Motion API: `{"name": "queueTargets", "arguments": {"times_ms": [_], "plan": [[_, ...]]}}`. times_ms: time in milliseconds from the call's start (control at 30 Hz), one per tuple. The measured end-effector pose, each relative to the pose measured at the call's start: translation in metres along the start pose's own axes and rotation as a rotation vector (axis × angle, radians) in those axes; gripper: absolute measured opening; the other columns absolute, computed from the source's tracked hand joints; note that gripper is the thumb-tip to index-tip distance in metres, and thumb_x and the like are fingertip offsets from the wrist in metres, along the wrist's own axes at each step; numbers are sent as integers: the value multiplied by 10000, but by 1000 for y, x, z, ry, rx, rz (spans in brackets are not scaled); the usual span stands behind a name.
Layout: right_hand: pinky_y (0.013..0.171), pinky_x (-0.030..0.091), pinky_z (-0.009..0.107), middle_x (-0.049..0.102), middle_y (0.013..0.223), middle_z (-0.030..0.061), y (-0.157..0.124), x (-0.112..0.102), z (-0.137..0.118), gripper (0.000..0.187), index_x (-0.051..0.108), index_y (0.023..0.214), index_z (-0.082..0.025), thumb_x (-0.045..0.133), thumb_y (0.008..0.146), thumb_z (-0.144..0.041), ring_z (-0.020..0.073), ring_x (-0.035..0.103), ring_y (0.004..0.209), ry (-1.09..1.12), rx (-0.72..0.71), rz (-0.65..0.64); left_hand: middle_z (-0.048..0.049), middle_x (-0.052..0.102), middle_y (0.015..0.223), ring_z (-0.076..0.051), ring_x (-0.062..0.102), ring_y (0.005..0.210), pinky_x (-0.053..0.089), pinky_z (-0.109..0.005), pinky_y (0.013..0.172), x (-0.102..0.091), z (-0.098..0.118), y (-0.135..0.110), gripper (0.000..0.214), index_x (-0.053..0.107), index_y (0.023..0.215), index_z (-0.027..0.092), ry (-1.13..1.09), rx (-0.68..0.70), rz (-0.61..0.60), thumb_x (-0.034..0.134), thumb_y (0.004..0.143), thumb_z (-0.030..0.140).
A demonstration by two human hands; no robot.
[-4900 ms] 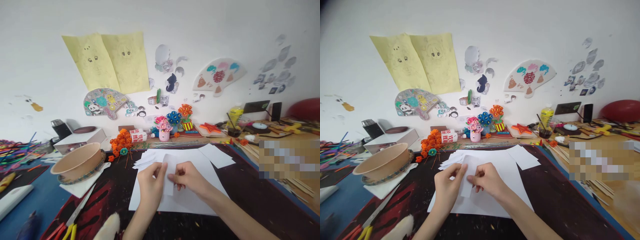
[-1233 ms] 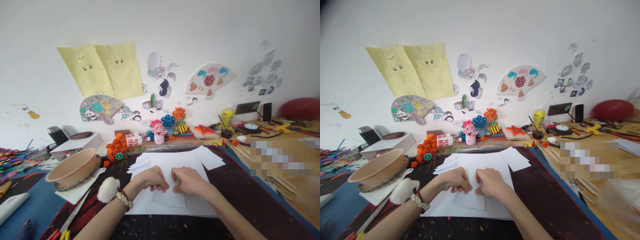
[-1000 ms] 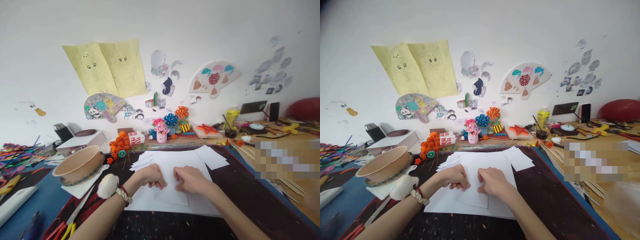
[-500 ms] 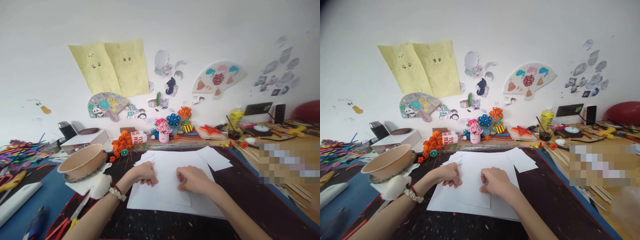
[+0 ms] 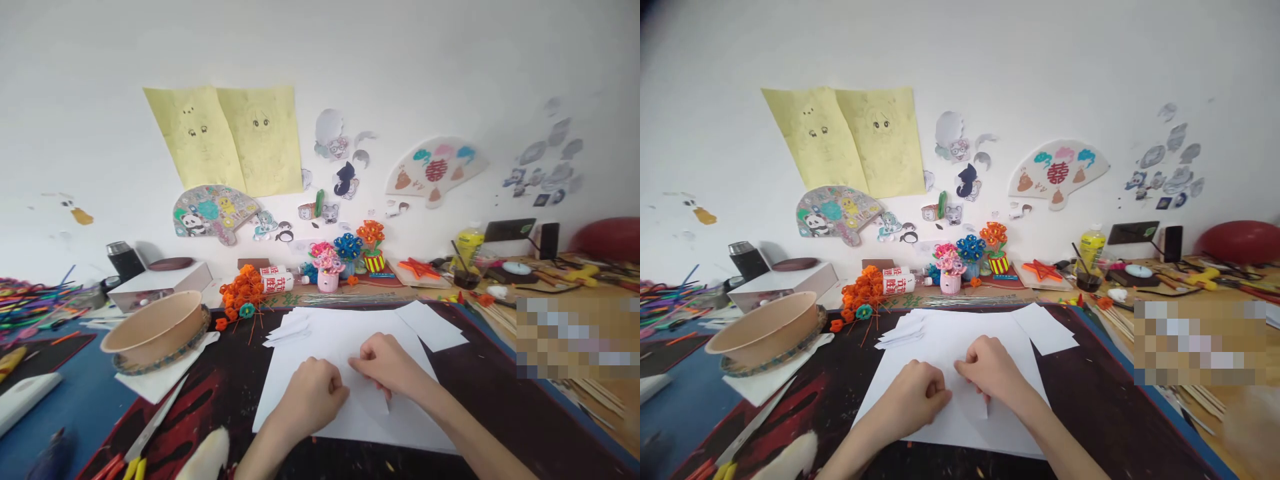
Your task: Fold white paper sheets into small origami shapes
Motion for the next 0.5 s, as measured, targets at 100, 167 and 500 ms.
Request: {"name": "queueTargets", "arguments": {"times_ms": [100,167,500], "plan": [[313,352,194,510,386,-18,6,15,0,345,439,462,-195,524,790,-257,106,488,302,83,32,-57,-16,653,552,-169,600,619,414,-252,666,-1,-3,0,238,631,591,181,16,10,15,506,787,233],[300,355,180,511,376,-26,8,21,0,327,442,446,-192,547,755,-218,97,487,300,114,38,-77,-22,653,550,-168,598,606,406,-251,657,0,-3,0,254,633,593,178,23,14,21,495,798,235],[277,301,172,494,312,-30,20,30,-8,292,502,417,-163,585,696,-136,91,454,262,98,71,-330,-23,669,566,-168,587,581,379,-246,601,1,-8,3,225,682,659,188,35,15,36,492,774,224]]}}
Point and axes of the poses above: each hand's wrist, its own y-axis towards the middle knuckle, its own x-axis out of the palm, z = x × y, the point moved 9 cm from there along y, towards the middle knuckle
